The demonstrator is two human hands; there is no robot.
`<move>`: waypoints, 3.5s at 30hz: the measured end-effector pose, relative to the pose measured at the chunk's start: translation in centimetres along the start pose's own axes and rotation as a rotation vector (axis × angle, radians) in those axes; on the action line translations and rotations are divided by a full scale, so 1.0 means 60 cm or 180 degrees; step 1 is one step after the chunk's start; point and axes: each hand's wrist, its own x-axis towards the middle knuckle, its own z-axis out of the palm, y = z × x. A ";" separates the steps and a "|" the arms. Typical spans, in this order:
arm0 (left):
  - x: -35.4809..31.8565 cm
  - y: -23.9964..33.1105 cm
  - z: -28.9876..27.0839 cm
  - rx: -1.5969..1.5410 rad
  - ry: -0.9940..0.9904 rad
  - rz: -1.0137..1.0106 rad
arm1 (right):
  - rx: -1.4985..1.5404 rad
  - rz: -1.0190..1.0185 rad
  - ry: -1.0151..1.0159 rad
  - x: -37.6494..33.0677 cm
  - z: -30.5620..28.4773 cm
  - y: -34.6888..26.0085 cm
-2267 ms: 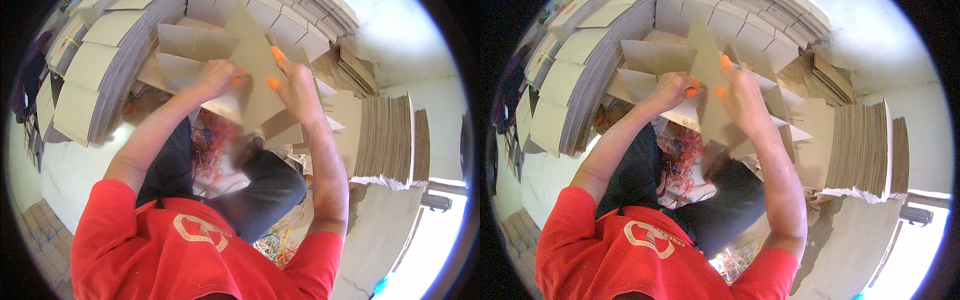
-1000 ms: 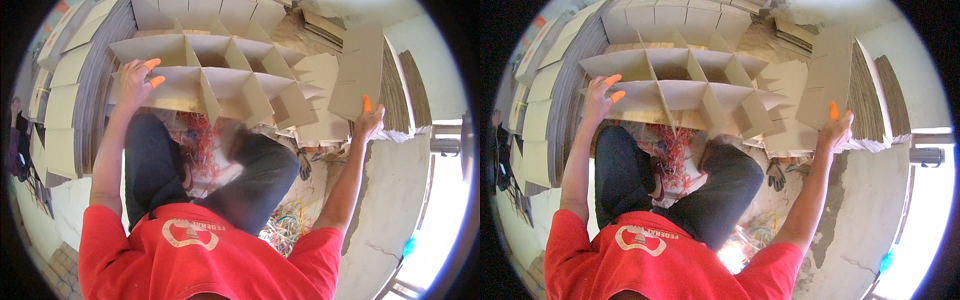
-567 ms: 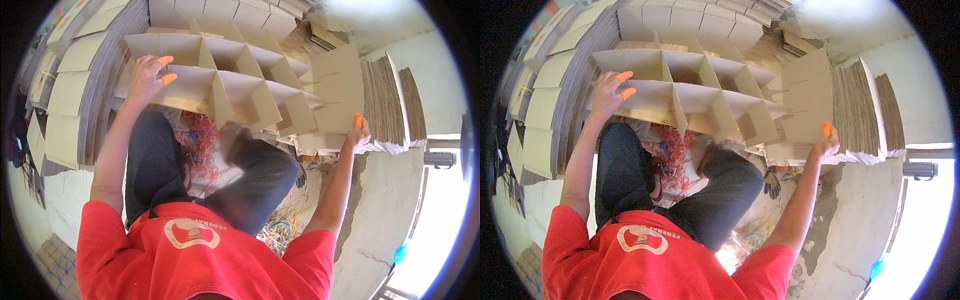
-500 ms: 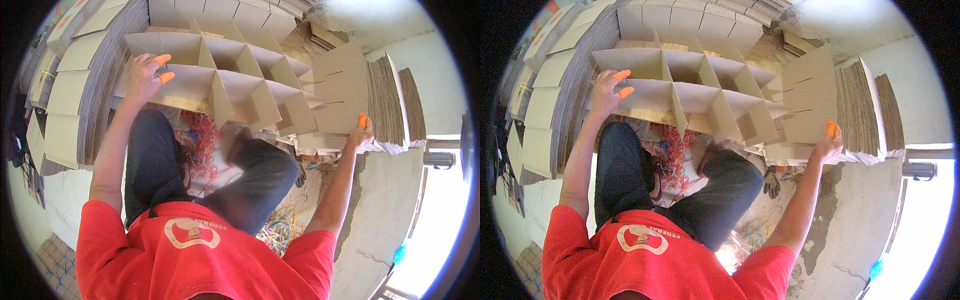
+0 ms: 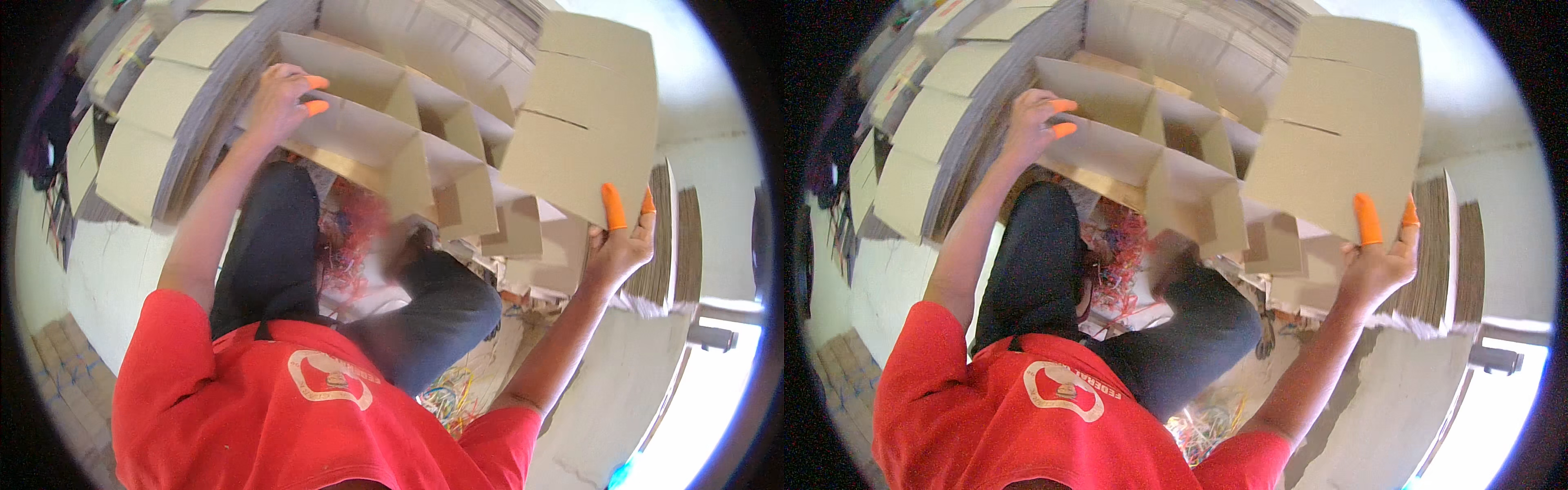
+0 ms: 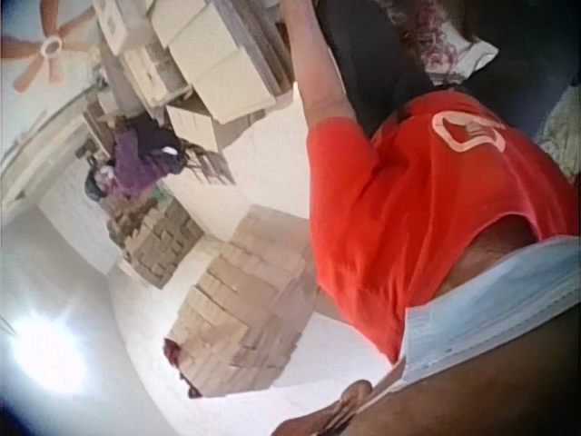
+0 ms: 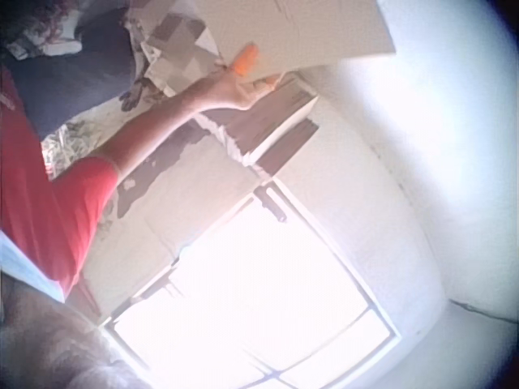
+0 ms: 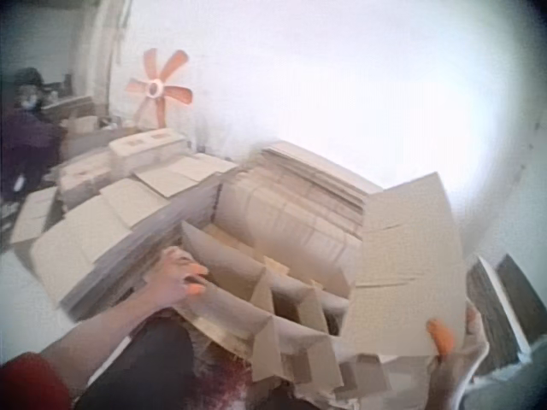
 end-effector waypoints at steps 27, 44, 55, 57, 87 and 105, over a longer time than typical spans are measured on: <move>-0.005 -0.008 0.013 -0.0710 -0.0088 -0.0313 | -0.0525 -0.0693 -0.1937 -0.130 0.283 -0.069; -0.013 -0.014 0.010 -0.0830 -0.0197 -0.0369 | -0.0769 -0.1025 -0.2499 -0.168 0.322 -0.037; -0.001 0.000 0.019 -0.0680 -0.0310 -0.0478 | -0.1854 -0.1919 -0.3202 -0.257 0.360 0.079; 0.002 0.011 0.015 -0.0394 -0.0235 -0.0394 | -0.2076 -0.1999 -0.3222 -0.255 0.355 0.083; 0.247 -0.019 0.183 -0.0417 -0.2117 0.1427 | -0.2507 -0.1187 -0.2785 -0.076 0.221 0.210; 0.125 0.073 -0.275 0.2088 -0.0234 0.1256 | 0.0209 -0.0803 -0.0396 -0.236 0.067 -0.033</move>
